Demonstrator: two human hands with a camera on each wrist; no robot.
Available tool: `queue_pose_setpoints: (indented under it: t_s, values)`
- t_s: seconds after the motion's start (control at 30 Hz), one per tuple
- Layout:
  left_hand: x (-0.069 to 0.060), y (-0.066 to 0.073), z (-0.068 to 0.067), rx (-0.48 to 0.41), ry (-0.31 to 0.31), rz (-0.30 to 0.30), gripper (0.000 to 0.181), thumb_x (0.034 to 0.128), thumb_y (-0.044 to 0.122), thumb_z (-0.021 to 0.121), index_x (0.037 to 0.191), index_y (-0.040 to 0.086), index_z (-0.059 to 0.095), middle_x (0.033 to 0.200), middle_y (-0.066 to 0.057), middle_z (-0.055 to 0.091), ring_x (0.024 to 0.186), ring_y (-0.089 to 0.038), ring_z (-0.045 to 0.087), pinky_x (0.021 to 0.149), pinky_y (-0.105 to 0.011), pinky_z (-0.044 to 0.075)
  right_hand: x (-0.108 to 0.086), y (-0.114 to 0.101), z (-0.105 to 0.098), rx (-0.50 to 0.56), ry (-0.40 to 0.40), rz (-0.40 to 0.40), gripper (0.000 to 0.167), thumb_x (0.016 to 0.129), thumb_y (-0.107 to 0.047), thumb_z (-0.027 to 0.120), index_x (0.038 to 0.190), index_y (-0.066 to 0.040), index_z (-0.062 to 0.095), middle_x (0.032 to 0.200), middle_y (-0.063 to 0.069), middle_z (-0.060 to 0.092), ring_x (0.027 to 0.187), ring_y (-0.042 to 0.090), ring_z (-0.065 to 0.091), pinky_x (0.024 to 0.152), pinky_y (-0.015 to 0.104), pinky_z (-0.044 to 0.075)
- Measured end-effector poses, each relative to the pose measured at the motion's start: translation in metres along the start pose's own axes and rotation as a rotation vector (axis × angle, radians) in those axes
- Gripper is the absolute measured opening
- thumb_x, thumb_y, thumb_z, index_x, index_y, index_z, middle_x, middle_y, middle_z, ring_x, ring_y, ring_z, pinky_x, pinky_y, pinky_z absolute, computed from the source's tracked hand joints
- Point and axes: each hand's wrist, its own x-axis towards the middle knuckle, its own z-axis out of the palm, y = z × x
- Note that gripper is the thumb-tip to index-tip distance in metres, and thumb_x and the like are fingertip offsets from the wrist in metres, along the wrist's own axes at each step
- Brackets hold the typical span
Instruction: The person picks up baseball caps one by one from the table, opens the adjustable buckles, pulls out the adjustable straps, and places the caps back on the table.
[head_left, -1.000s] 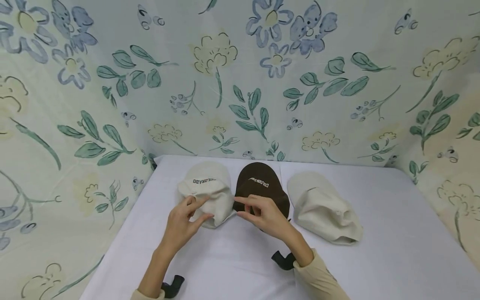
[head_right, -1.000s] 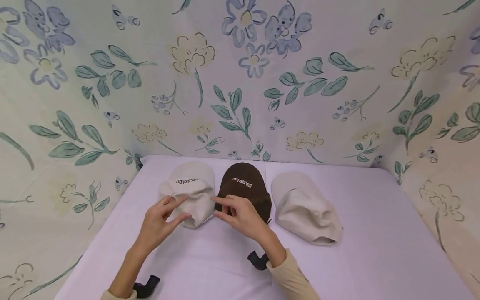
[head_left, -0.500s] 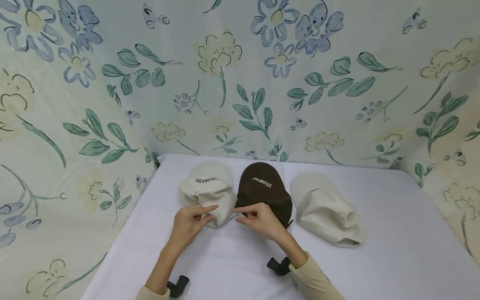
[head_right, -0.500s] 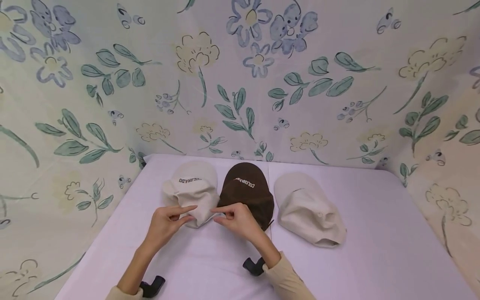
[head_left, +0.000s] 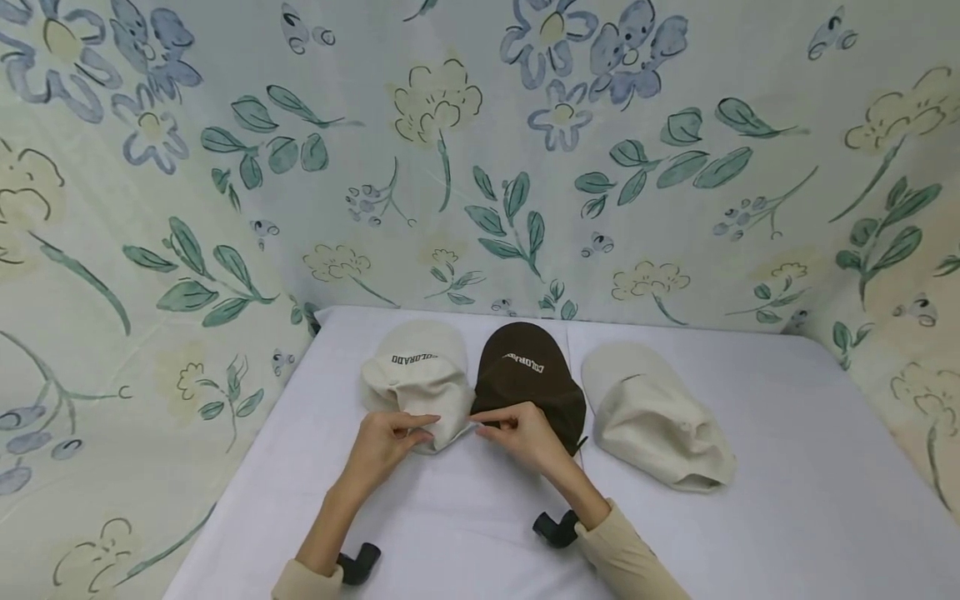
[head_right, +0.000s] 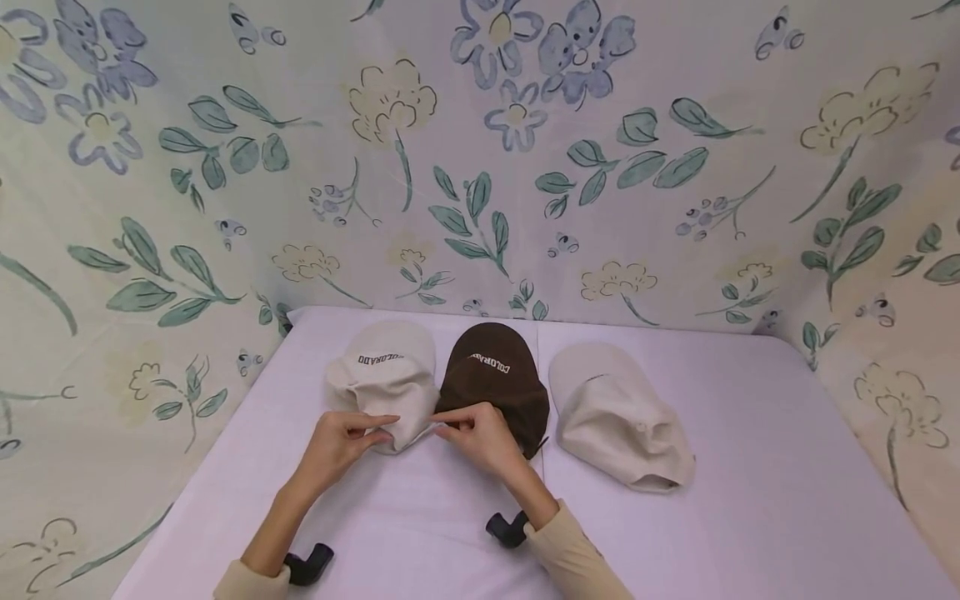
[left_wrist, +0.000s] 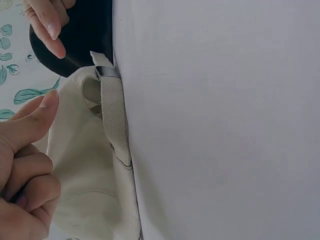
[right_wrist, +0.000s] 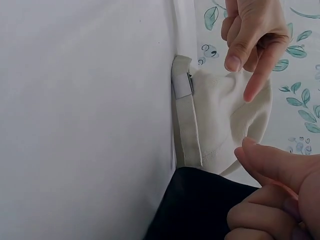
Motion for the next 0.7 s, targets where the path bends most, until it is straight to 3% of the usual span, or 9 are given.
queue_pose_setpoints:
  t_s: [0.17,0.37,0.5,0.7]
  values:
    - [0.005,0.001,-0.001,0.039,-0.056,-0.079,0.028,0.0736,0.006,0.089,0.099,0.016,0.085,0.059,0.007,0.054,0.058,0.0,0.04,0.052,-0.019,0.038,0.0,0.001,-0.003,-0.008,-0.008,0.022,0.019,0.091,-0.014,0.08,0.109,-0.009,0.082,0.055,-0.007,0.042,0.052,0.0,0.036,0.051,0.016,0.032]
    - [0.008,-0.001,-0.001,0.127,-0.046,-0.065,0.025,0.0716,0.008,0.09,0.094,0.018,0.086,0.067,0.004,0.07,0.06,0.0,0.042,0.054,-0.019,0.039,0.0,0.003,-0.004,-0.017,-0.042,0.049,0.02,0.093,-0.015,0.079,0.11,-0.007,0.082,0.054,-0.008,0.042,0.052,0.001,0.037,0.05,0.017,0.031]
    - [0.009,-0.004,0.0,0.156,-0.047,-0.027,0.023,0.0703,0.008,0.091,0.09,0.018,0.086,0.065,0.004,0.067,0.059,0.002,0.042,0.054,-0.019,0.041,-0.002,0.003,-0.005,-0.022,-0.056,0.069,0.02,0.093,-0.014,0.078,0.111,-0.007,0.081,0.054,-0.007,0.044,0.051,0.003,0.038,0.049,0.018,0.032]
    - [0.011,-0.006,-0.001,0.13,-0.07,0.013,0.017,0.0732,0.01,0.09,0.088,0.016,0.086,0.06,0.008,0.058,0.059,0.003,0.041,0.054,-0.019,0.042,-0.002,0.003,-0.005,-0.026,-0.059,0.077,0.02,0.094,-0.013,0.077,0.112,-0.006,0.081,0.055,-0.007,0.044,0.051,0.004,0.038,0.049,0.017,0.031]
